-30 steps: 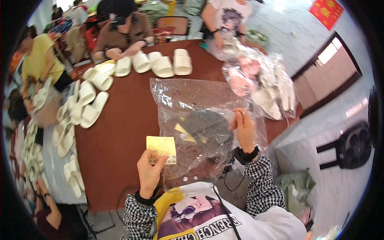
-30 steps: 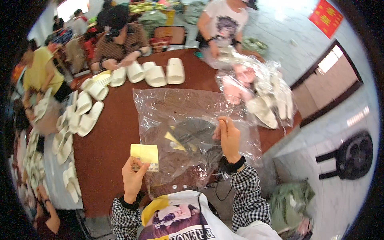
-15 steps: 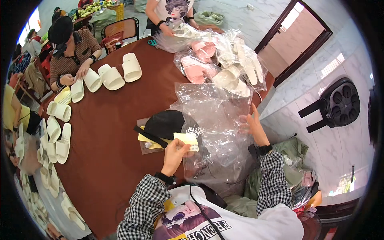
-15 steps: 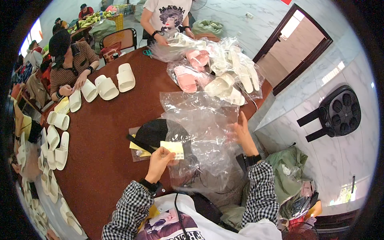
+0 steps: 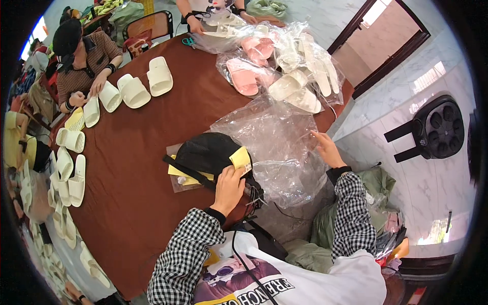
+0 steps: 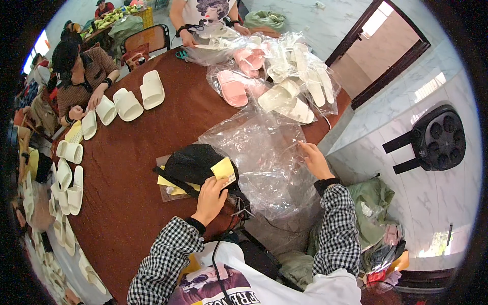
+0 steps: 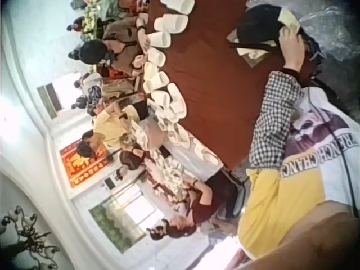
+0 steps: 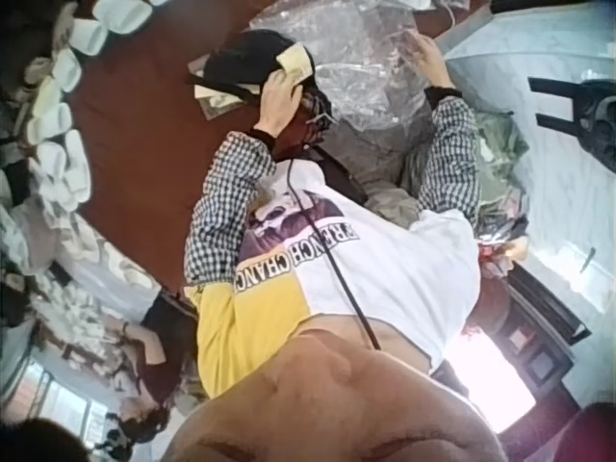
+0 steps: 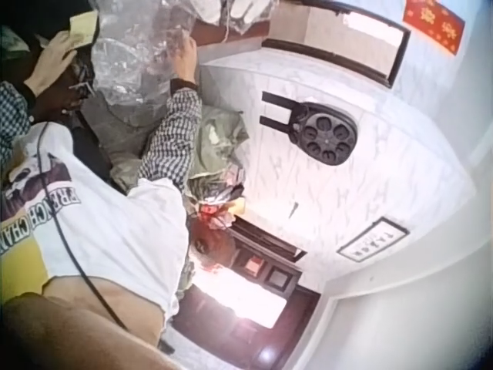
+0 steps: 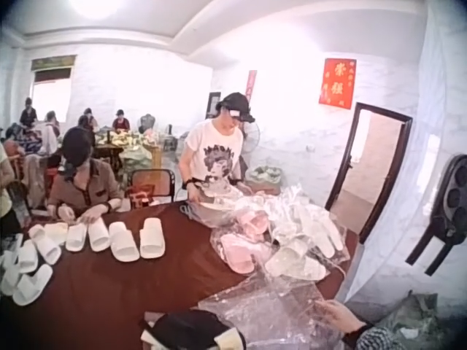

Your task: Recorder labels and bags pairs of white sandals in a manufacturing setting.

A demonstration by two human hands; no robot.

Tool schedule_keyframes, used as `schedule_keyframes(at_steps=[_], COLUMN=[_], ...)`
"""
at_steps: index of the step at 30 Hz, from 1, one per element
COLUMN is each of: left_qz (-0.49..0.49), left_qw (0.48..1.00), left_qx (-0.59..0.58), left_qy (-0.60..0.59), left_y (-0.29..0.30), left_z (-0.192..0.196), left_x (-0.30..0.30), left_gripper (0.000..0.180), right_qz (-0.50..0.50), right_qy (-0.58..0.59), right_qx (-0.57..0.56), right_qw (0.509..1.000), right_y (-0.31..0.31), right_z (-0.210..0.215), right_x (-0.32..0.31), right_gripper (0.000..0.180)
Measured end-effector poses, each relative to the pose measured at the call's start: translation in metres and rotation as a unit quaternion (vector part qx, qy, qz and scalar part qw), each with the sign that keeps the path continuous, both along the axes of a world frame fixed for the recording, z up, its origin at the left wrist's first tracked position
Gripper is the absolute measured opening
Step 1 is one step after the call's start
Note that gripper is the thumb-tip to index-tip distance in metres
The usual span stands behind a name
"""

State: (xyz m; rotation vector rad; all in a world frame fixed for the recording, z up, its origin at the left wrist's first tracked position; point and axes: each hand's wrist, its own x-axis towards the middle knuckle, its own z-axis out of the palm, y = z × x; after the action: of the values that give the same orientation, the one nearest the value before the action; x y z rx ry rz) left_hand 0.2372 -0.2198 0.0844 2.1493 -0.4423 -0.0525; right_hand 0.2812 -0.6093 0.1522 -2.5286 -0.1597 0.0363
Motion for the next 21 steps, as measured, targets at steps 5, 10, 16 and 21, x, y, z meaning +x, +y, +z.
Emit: schedule_keyframes(at_steps=[5, 10, 16, 21], left_qz=[-0.048, -0.079, -0.135, -0.134], left_qw=[0.973, 0.939, 0.916, 0.932], left_qx=[0.152, 0.260, 0.316, 0.234], left_qy=[-0.165, -0.210, -0.208, -0.244], left_y=[-0.002, -0.006, -0.011, -0.012], left_z=[-0.012, -0.016, -0.029, -0.038], left_x=[0.002, 0.011, 0.026, 0.032], left_gripper=[0.055, 0.070, 0.066, 0.023], right_qz=[-0.028, 0.153, 0.180, 0.177], right_qy=[-0.240, -0.094, -0.090, 0.050], right_qx=[-0.222, -0.022, -0.058, 0.063], right_qw=[0.945, 0.983, 0.978, 0.981], right_y=[0.029, 0.120, 0.161, 0.144], right_z=[-0.028, -0.013, -0.050, -0.091], right_x=[0.024, 0.011, 0.017, 0.049], right_gripper=[0.058, 0.060, 0.067, 0.069])
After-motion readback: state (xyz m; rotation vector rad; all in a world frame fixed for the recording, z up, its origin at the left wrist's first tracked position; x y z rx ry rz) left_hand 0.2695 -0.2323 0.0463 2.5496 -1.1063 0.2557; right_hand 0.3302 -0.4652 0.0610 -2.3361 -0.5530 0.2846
